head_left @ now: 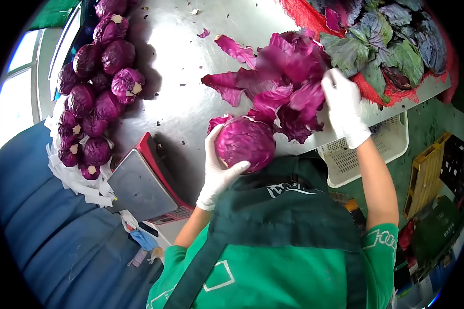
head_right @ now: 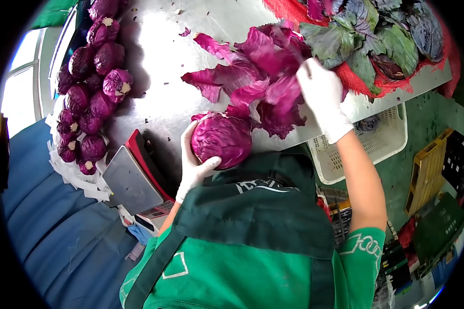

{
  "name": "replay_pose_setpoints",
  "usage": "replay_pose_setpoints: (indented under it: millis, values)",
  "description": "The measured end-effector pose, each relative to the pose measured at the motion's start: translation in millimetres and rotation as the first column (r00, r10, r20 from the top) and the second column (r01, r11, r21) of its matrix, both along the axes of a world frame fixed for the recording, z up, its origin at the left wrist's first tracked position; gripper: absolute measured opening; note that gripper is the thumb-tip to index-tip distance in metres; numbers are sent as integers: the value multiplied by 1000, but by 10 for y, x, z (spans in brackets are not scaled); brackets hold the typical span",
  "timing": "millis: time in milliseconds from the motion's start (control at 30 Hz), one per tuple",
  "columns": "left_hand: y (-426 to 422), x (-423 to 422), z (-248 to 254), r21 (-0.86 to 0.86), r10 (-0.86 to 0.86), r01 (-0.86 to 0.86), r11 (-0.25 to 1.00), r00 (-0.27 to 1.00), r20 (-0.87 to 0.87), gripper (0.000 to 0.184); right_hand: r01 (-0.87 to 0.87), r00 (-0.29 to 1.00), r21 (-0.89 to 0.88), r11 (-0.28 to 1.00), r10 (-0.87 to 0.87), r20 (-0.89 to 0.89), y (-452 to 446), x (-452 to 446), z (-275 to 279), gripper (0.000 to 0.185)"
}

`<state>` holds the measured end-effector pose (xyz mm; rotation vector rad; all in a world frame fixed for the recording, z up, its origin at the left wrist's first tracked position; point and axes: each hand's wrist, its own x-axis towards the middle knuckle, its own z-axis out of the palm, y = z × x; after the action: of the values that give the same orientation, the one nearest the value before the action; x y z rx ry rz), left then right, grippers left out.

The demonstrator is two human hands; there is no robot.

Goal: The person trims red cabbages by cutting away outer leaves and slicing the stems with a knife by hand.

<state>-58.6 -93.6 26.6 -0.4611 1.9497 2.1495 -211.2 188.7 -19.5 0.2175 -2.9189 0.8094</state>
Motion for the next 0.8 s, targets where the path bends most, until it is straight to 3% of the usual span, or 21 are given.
replay_pose_setpoints:
  millis: [67, 133, 167, 200, 300, 367, 400, 467, 500, 567, 633, 700, 767, 800]
  values:
    - [-95, -18, -68, 70, 83, -85, 994, 996, 32, 99, -7, 981, 95, 995, 25, -193, 63, -51, 66, 29]
    - [-131, -53, -81, 89, 83, -85, 992, 996, 31, 99, -44, 991, 43, 998, 49, -127, -204, 63, 341, 40]
    - [-134, -63, -87, 69, 52, -53, 996, 999, 8, 100, -69, 995, -207, 976, 83, 59, -421, 146, 578, 41]
    - [-134, -80, -113, 72, 45, -46, 996, 999, 8, 100, -48, 883, -386, 921, 220, 415, -543, 193, 636, 44]
    - [-129, -100, -177, -140, -174, 162, 977, 982, -78, 103, -227, 843, -378, 897, 376, 385, -813, 369, 296, 49]
    - [-106, -112, -188, -103, -185, 176, 979, 979, -88, 106, 14, 606, -650, 760, 511, 610, -745, 272, 326, 48]
    - [-136, -117, -208, -104, -186, 176, 979, 978, -93, 106, 11, 609, -650, 760, 510, 607, -737, 270, 293, 48]
    - [-248, -78, -287, -213, -276, 263, 941, 960, -36, 107, -215, 721, -531, 820, 500, 480, -730, 325, 162, 36]
    - [-274, -62, -305, -238, -298, 285, 929, 954, -18, 107, -214, 720, -530, 821, 499, 482, -745, 362, 137, 36]
    - [-314, -43, -334, -327, -368, 341, 881, 929, -23, 107, -430, 832, -73, 900, 427, 355, -782, 425, 120, 20]
    - [-292, -71, -291, -394, -411, 362, 845, 911, -45, 107, -385, 880, -73, 920, 390, 272, -705, 388, -83, 13]
    - [-241, -85, -232, -136, -167, 158, 978, 984, -60, 104, -278, 944, -14, 960, 276, 182, -513, 294, -301, 14]
    - [-266, -91, -266, 77, 55, -55, 996, 998, 0, 100, -273, 962, 315, 909, 255, 98, -109, 106, -428, 17]
    - [-268, -106, -248, 221, 135, -141, 965, 990, 43, 96, -136, 986, 261, 956, 104, 132, -62, 48, -157, 20]
